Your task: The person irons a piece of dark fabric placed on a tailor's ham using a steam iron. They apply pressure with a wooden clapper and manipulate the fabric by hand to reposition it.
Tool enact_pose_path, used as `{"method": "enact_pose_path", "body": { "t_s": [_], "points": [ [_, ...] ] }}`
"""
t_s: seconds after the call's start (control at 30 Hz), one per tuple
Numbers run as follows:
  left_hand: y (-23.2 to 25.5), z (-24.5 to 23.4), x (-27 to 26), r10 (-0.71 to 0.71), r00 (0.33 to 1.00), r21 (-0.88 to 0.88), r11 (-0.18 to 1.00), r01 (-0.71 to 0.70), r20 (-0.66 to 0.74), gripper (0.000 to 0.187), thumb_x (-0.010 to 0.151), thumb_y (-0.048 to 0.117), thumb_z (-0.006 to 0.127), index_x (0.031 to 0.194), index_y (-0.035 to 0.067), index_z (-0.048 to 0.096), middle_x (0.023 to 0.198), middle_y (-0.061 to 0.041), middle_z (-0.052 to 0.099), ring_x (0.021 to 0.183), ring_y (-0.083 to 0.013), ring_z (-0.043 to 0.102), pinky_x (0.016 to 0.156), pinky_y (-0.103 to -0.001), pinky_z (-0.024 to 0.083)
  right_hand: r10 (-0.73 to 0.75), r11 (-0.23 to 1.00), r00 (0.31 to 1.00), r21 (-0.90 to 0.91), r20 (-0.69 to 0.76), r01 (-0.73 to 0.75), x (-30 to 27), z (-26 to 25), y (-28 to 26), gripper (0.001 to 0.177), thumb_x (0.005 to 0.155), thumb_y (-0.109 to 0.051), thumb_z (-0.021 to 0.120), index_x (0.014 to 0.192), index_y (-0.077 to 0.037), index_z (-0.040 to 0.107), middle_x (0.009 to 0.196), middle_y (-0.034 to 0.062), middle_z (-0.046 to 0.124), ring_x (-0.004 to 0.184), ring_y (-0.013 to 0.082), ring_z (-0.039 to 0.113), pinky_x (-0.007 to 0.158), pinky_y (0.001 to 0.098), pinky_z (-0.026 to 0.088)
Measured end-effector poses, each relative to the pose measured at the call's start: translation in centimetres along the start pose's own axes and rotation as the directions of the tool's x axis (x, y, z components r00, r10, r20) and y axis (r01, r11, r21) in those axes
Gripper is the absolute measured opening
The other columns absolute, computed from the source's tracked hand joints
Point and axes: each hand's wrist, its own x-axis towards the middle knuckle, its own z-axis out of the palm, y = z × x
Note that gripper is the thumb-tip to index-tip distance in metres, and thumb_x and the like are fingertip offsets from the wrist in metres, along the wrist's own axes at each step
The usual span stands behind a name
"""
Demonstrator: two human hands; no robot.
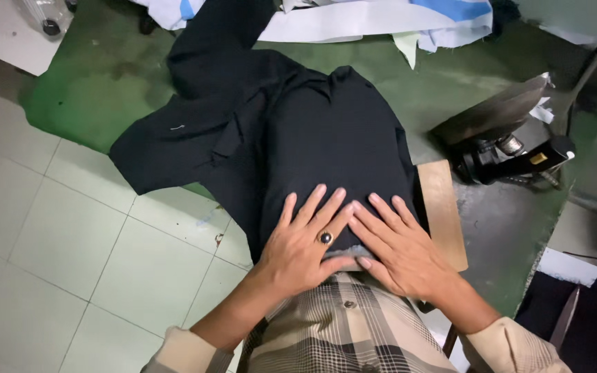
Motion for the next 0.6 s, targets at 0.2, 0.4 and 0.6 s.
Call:
{"method": "enact_pose_path", "body": {
  "t_s": [0.2, 0.4, 0.6],
  "points": [
    [0.4, -1.0, -1.0, -0.006, 0.983, 0.072, 0.997, -0.008, 0.183, 0.071, 0.095, 0.056, 0.069, 0.152, 0.018, 0.051, 0.163, -0.007, 0.044, 0.15, -0.0356, 0.042, 0.107, -0.067, 0.042, 0.005, 1.0, 0.992, 0.011, 0.13, -0.007, -2.7, -0.5, -0.5, 0.068, 0.107, -0.054, 0.033, 0.162, -0.014, 0.027, 0.169, 0.0089, 0.029, 0.158, 0.04, 0.023, 0.13, 0.0583, 0.014],
    [0.8, -0.9, -0.7, 0.009, 0.994, -0.001, 1.0, -0.009, 0.11, 0.069, 0.096, 0.057, 0.066, 0.146, 0.011, 0.055, 0.158, -0.015, 0.048, 0.148, -0.0365, 0.045, 0.112, -0.067, 0.039, 0.151, 0.958, 0.985, 0.259, -0.085, -0.124, -0.4, -3.5, 0.9, 0.045, 0.108, -0.027, 0.033, 0.131, -0.002, 0.063, 0.135, 0.0153, 0.067, 0.134, 0.0333, 0.062, 0.114, 0.0529, 0.043],
    [0.2, 2.7, 2.1, 0.004, 0.958, -0.107, 0.994, -0.036, -0.286, 0.05, 0.092, 0.047, 0.073, 0.112, 0.002, 0.072, 0.11, -0.018, 0.071, 0.106, -0.0412, 0.068, 0.088, -0.053, 0.055, 0.111, 0.993, 0.973, 0.048, -0.201, -0.104, 7.3, 0.4, 4.7, 0.052, 0.105, -0.029, 0.054, 0.152, -0.006, 0.052, 0.159, 0.0133, 0.049, 0.149, 0.0313, 0.042, 0.123, 0.0427, 0.028]
  ]
}}
